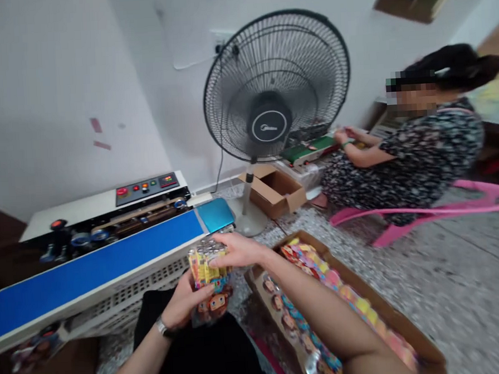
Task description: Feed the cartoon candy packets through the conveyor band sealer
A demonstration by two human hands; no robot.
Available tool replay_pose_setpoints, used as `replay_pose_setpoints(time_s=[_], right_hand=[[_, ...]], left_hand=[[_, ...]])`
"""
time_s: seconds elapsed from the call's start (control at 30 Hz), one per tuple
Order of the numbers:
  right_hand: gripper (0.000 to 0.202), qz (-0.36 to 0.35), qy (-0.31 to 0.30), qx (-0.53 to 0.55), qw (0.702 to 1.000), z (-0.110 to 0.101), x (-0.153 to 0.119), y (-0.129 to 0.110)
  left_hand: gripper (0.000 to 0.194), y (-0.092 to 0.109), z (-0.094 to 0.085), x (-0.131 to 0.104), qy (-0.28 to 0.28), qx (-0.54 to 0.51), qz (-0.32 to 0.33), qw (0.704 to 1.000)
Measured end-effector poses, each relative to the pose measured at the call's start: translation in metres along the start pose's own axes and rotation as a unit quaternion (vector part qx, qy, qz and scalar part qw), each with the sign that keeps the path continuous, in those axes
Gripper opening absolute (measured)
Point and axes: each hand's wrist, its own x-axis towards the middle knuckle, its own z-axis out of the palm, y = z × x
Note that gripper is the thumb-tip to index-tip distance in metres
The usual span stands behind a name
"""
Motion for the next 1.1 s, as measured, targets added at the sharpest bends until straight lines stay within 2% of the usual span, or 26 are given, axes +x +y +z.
replay_pose_setpoints(time_s=[0.07,0.17,0.27,0.4,0.6,0.7,0.83,0.9,1.0,1.1], right_hand=[[0.045,-0.017,0.027,0.045,0.998,0.01,0.024,0.004],[0.051,-0.01,0.109,0.15,0.983,0.031,0.047,0.017],[0.043,0.019,0.143,0.231,0.962,0.053,0.06,0.033],[0.027,0.041,0.157,0.214,0.963,0.077,0.079,0.045],[0.028,0.022,0.23,0.106,0.967,0.087,0.107,0.051],[0.031,0.038,0.266,0.137,0.954,0.091,0.119,0.059],[0.035,0.054,0.318,0.238,0.916,0.096,0.134,0.066],[0.034,0.054,0.314,0.263,0.911,0.1,0.138,0.067],[0.029,0.036,0.284,0.251,0.925,0.105,0.141,0.07],[0.027,0.024,0.307,0.217,0.926,0.101,0.149,0.081]], left_hand=[[0.045,0.001,-0.015,0.001,0.064,-0.021,0.006,0.998],[0.042,0.007,-0.036,0.004,0.124,-0.086,0.028,0.988],[0.041,0.015,-0.055,0.007,0.167,-0.118,0.054,0.977],[0.042,0.021,-0.073,0.014,0.185,-0.127,0.075,0.972],[0.042,0.019,-0.087,0.03,0.209,-0.158,0.101,0.96],[0.041,0.017,-0.093,0.037,0.218,-0.175,0.103,0.955],[0.042,0.015,-0.1,0.045,0.239,-0.201,0.105,0.944],[0.043,0.014,-0.102,0.049,0.261,-0.207,0.109,0.937],[0.043,0.013,-0.104,0.055,0.269,-0.222,0.117,0.93],[0.042,0.012,-0.108,0.059,0.261,-0.228,0.116,0.931]])
